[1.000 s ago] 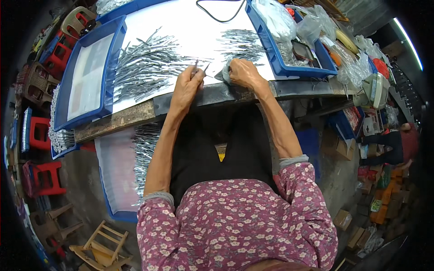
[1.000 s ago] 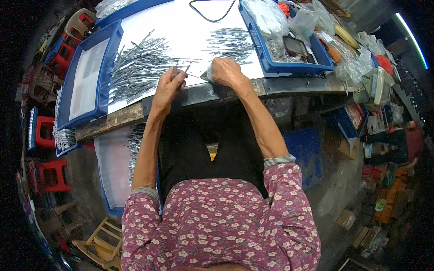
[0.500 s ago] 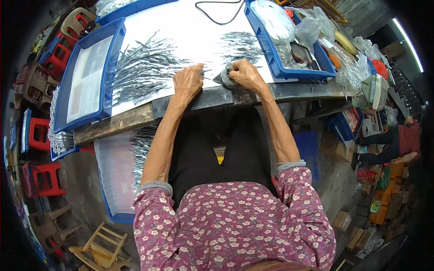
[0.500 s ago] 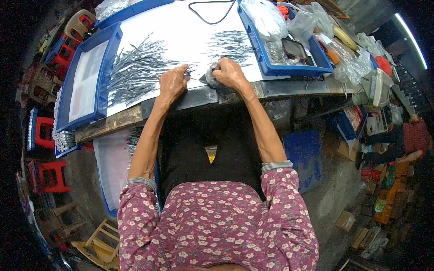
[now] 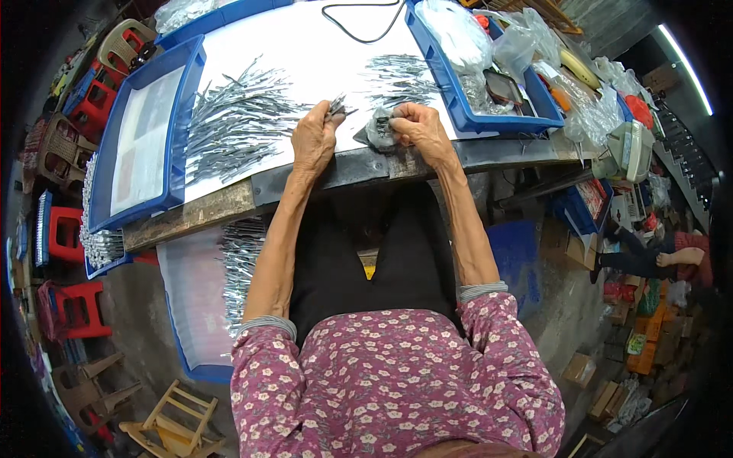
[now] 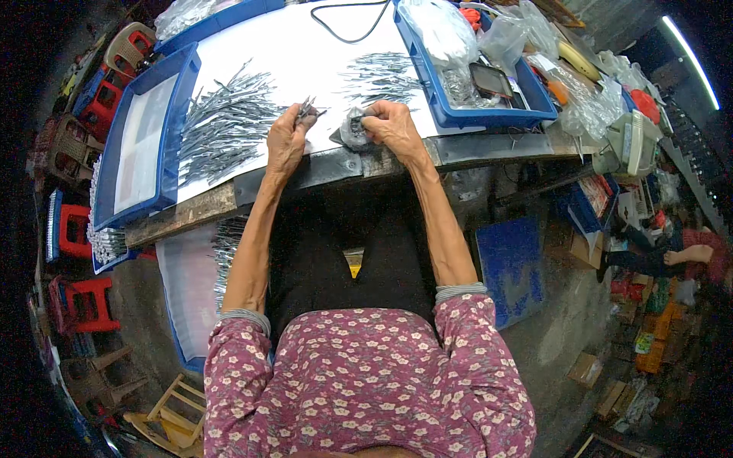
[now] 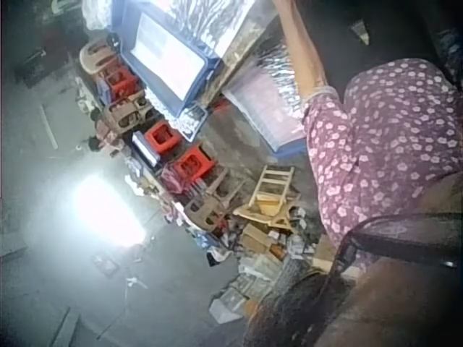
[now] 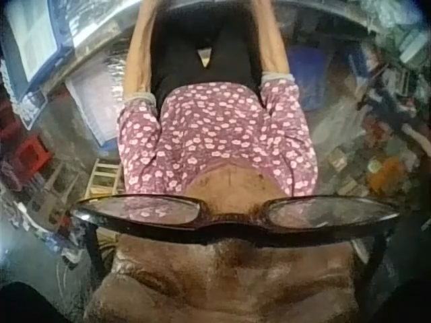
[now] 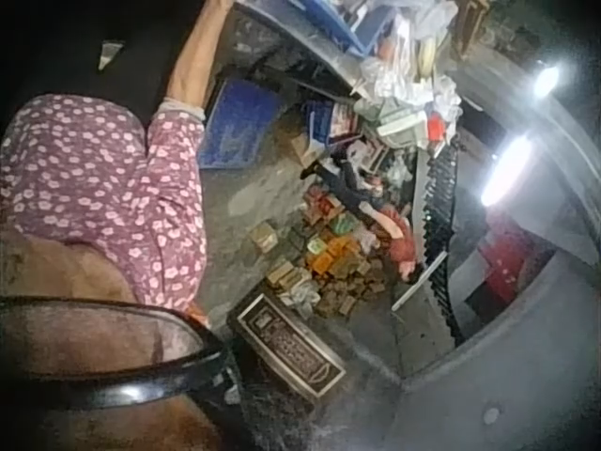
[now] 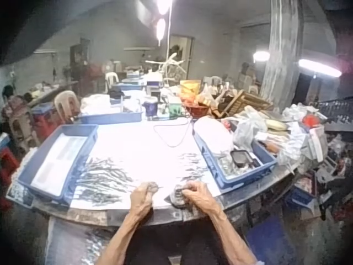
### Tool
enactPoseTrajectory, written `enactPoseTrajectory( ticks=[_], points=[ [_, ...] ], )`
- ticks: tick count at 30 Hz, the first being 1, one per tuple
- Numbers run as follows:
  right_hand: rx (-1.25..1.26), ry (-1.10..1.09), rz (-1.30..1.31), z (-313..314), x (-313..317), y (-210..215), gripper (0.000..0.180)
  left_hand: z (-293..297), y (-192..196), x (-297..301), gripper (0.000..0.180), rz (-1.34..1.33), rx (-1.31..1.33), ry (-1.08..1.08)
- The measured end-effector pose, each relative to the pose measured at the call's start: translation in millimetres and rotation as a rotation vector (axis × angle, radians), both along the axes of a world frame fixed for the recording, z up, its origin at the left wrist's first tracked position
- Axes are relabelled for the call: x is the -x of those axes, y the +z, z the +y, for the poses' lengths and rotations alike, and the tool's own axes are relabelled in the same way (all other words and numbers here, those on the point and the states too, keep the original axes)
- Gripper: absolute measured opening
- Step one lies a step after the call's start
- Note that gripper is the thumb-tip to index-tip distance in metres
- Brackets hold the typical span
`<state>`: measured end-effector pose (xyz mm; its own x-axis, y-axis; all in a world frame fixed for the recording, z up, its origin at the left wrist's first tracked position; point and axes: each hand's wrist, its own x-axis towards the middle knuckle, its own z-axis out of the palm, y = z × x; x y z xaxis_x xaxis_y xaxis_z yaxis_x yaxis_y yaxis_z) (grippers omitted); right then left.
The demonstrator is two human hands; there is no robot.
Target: Manually inserting metal pins or components into a jig/holder at a workbench.
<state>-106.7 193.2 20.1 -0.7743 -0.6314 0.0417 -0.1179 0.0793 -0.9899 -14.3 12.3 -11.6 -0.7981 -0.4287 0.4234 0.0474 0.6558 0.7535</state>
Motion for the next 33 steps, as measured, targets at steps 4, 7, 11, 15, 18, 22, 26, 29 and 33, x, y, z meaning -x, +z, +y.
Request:
enactPoseTrajectory(
  ticks=[4, 7, 11, 15, 18, 22, 26, 29, 33],
  points=[
    [0.057, 0.017, -0.059, 5, -3, 1, 0.005, 12, 16, -4, 0.013, 0.129, -0.428, -0.162],
    [0.227, 0.063, -0.201, 8, -3, -3, 0.008, 18, 29, -10, 0.011, 0.172, -0.856, -0.227],
    [0.313, 0.034, -0.257, 5, -17, 6, 0.014, 19, 30, -12, 0.010, 0.221, -1.008, -0.248],
    [0.366, 0.084, -0.239, 6, -17, 1, 0.015, 19, 23, -8, 0.010, 0.318, -1.182, -0.268],
    [0.329, 0.071, -0.160, 6, -21, 3, 0.016, 16, 17, -7, 0.011, 0.337, -1.224, -0.325],
    [0.288, 0.045, -0.121, 2, -31, 12, 0.016, 21, 20, -17, 0.012, 0.274, -1.245, -0.476],
    [0.236, -0.045, -0.080, -3, -37, 22, 0.016, 44, 27, -25, 0.012, 0.233, -1.309, -0.393],
    [0.282, -0.056, -0.112, -4, -36, 21, 0.016, 55, 29, -36, 0.014, 0.170, -1.359, -0.432],
    [0.398, -0.016, -0.160, -8, -38, 19, 0.015, 62, 29, -49, 0.017, 0.102, -1.362, -0.476]
  ],
)
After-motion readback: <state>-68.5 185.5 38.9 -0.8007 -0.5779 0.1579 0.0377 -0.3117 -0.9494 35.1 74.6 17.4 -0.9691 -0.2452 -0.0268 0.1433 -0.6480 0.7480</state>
